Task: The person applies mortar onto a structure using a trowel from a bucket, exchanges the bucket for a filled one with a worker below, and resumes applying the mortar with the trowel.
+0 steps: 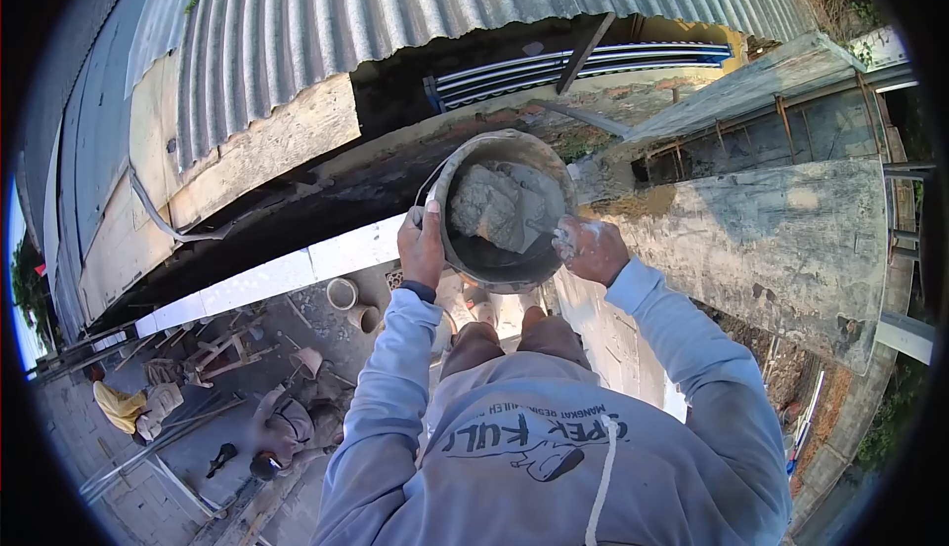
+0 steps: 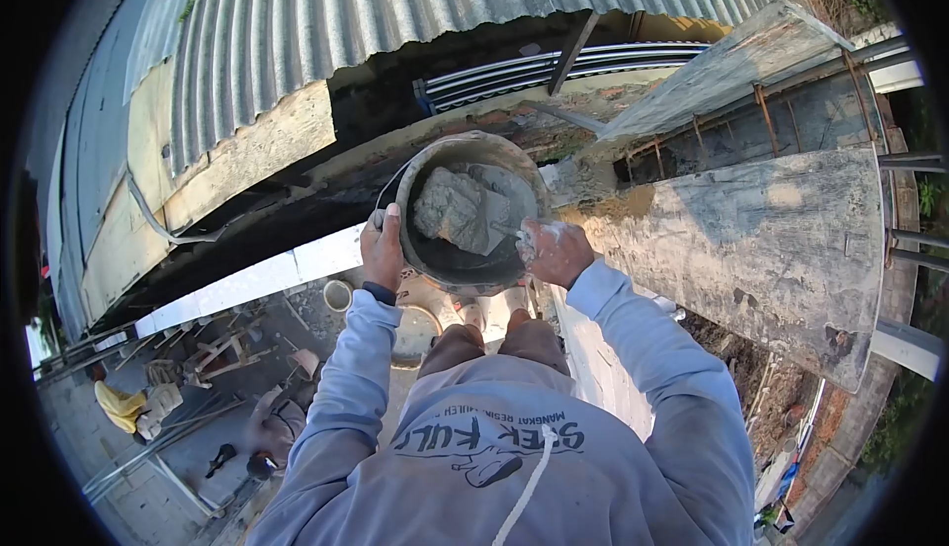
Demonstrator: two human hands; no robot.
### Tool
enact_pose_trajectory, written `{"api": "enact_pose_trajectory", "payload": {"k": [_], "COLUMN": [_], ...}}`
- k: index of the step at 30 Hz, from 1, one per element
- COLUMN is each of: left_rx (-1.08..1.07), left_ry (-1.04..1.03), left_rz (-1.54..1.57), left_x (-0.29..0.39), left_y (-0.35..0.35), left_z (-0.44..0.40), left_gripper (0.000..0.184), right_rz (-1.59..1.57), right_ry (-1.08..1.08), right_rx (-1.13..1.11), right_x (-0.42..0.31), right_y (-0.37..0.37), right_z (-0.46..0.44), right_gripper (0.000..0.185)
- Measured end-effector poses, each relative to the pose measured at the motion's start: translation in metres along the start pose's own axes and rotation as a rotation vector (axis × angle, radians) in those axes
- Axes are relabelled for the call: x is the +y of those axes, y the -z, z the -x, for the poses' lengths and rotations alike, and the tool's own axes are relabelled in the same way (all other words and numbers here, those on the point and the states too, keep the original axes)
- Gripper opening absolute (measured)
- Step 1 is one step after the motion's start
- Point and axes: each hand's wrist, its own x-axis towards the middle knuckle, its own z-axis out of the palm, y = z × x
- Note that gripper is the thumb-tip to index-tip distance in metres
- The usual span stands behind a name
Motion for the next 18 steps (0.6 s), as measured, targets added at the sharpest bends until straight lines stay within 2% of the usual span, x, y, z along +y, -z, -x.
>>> {"api": "enact_pose_trajectory", "payload": {"k": [3,6,10,12,14,15,18], "left_rx": [0.021,0.03,0.043,-0.048,-0.004,-0.013,0.0], "left_ry": [0.017,0.024,0.074,0.114,0.087,0.092,0.077], "left_rz": [0.075,0.102,0.089,0.196,0.193,0.186,0.206], "left_x": [-0.015,-0.019,-0.015,-0.013,-0.006,-0.004,-0.01], "left_y": [0.009,0.013,0.015,0.019,0.014,0.016,0.017], "left_z": [-0.006,-0.007,-0.005,-0.004,-0.003,-0.003,-0.006], "left_gripper": [0.039,0.039,0.038,0.03,0.029,0.028,0.027], "right_rz": [0.1,0.051,-0.005,-0.218,-0.41,-0.509,-0.983], "right_ry": [0.059,0.003,-0.064,-0.179,-0.282,-0.203,-0.534], "right_rx": [0.235,0.182,0.249,0.097,-0.076,0.001,-0.165], "right_x": [0.009,0.015,0.029,0.042,0.051,0.077,0.135], "right_y": [-0.008,-0.012,-0.028,-0.019,-0.003,-0.018,-0.018], "right_z": [0.012,0.021,0.05,0.063,0.072,0.076,0.065], "right_gripper": [0.044,0.045,0.046,0.042,0.04,0.039,0.03]}}
